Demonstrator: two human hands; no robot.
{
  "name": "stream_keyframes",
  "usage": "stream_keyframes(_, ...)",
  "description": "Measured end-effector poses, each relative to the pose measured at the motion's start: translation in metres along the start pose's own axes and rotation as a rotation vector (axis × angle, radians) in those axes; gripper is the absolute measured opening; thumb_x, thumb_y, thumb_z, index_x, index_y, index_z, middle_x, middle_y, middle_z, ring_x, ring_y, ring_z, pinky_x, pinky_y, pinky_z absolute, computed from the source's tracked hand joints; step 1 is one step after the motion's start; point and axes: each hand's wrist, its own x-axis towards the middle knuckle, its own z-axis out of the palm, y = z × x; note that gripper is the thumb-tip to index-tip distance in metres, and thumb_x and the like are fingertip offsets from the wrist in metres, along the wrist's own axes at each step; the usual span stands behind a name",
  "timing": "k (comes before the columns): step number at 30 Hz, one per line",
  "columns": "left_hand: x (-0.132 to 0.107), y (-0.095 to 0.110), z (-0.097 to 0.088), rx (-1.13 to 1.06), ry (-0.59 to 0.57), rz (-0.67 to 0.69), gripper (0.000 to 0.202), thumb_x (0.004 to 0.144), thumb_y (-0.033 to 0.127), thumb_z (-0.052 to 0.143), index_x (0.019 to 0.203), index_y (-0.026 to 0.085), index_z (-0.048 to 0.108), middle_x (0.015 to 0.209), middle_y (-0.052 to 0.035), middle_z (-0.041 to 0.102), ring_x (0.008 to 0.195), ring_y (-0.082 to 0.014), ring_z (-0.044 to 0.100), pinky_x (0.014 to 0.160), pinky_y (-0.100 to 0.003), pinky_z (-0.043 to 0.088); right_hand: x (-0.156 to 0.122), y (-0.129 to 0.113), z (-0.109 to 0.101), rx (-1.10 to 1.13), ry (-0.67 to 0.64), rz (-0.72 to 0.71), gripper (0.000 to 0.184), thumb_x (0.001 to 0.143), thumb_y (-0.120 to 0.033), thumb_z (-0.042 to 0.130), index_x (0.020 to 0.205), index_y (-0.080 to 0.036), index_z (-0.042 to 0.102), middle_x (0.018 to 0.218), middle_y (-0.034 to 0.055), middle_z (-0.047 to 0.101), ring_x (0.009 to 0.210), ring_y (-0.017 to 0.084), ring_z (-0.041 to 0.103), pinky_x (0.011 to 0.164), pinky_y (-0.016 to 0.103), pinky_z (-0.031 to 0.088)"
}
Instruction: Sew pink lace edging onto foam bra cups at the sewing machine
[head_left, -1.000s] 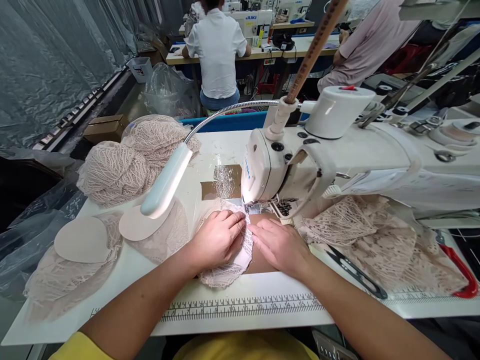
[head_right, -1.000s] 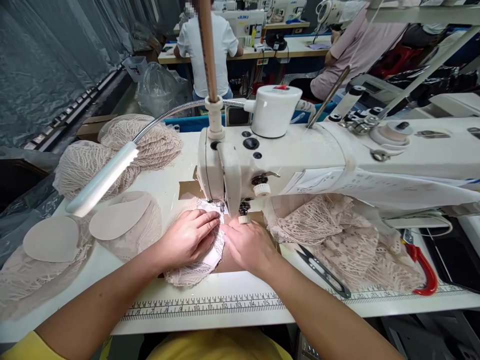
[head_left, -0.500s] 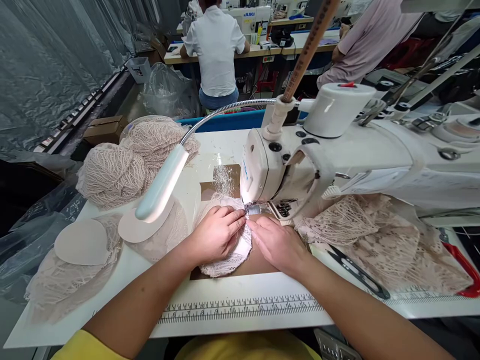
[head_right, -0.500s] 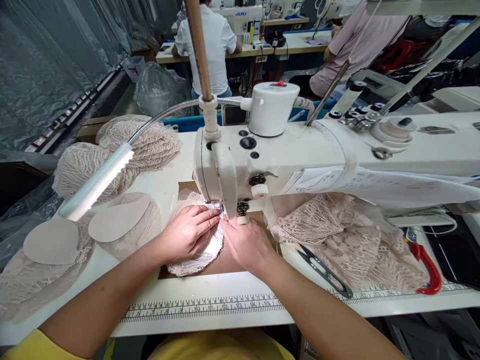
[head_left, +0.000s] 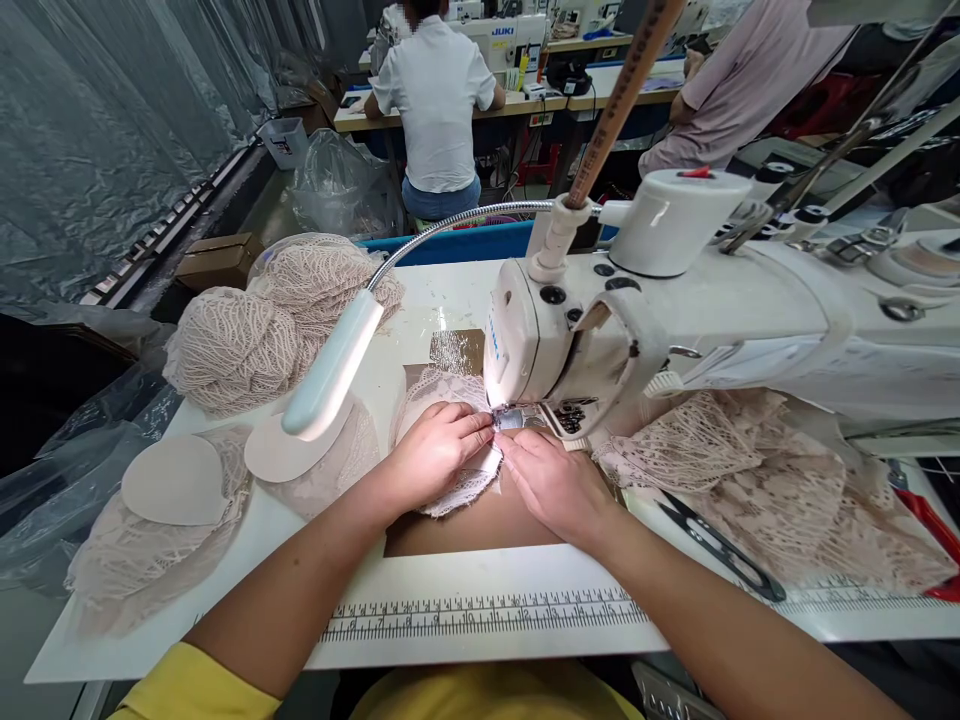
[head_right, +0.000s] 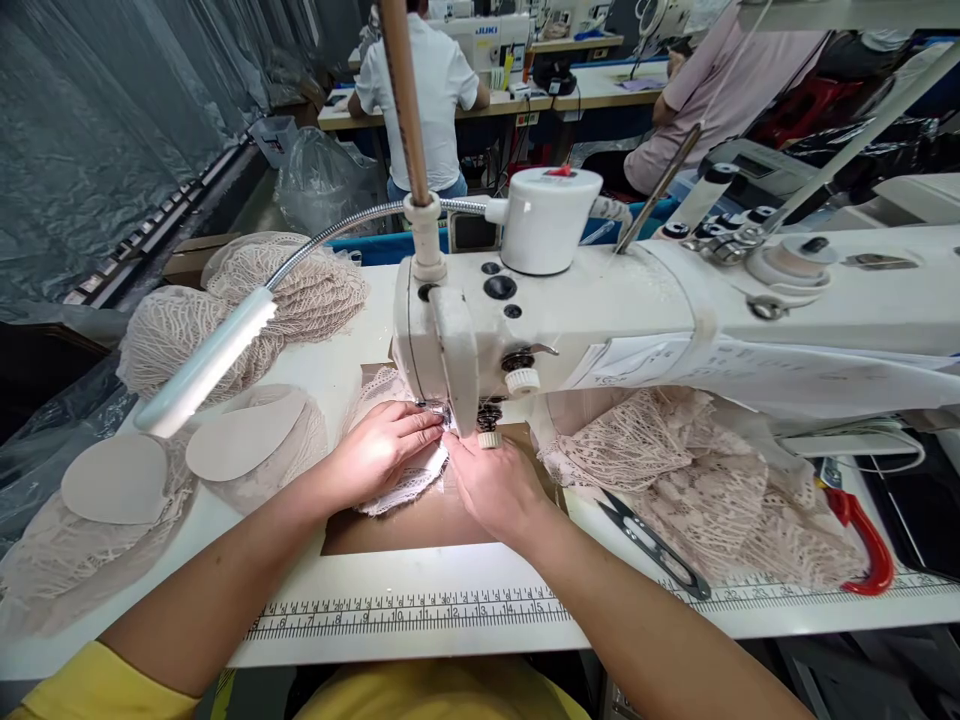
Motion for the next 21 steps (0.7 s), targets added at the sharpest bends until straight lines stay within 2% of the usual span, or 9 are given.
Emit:
stream_keyframes(6,0.001,-0.001,0.001,-0.047,0.057,0.014,0.028,0.095,0.024,0.045,0.113,0.015,0.065,0.118,-0.0102,0.067,0.104,-0.0237,0.056,0.086,-0.040,0.049,0.000,0.003,-0.004,0.042,0.017,-0.029,0.033,0.094,-0.017,0.040,0.113,-0.015,0.067,0.081,0.0056,0.067,0.069,0.015,0.059,0.054,0.027,0.038)
stream_keyframes(11,0.001,0.003,-0.006,-0.099,0.043,0.023,0.030,0.092,0.021,0.045,0.113,0.012,0.065,0.117,-0.0123,0.067,0.102,-0.0252,0.057,0.084,-0.041,0.051,-0.001,0.004,-0.005,0.056,0.002,-0.039,0.034,0.095,-0.018,0.038,0.113,-0.016,0.067,0.078,0.0057,0.067,0.071,0.015,0.060,0.057,0.026,0.039)
stream_keyframes(21,0.003,0.001,-0.010,-0.057,0.015,-0.061,0.035,0.093,0.027,0.044,0.119,0.014,0.063,0.120,-0.0122,0.065,0.101,-0.0267,0.056,0.085,-0.043,0.048,-0.001,0.002,-0.001,0.032,-0.097,0.090,0.039,0.091,-0.016,0.043,0.124,-0.021,0.062,0.086,0.0056,0.069,0.073,0.016,0.064,0.055,0.026,0.042)
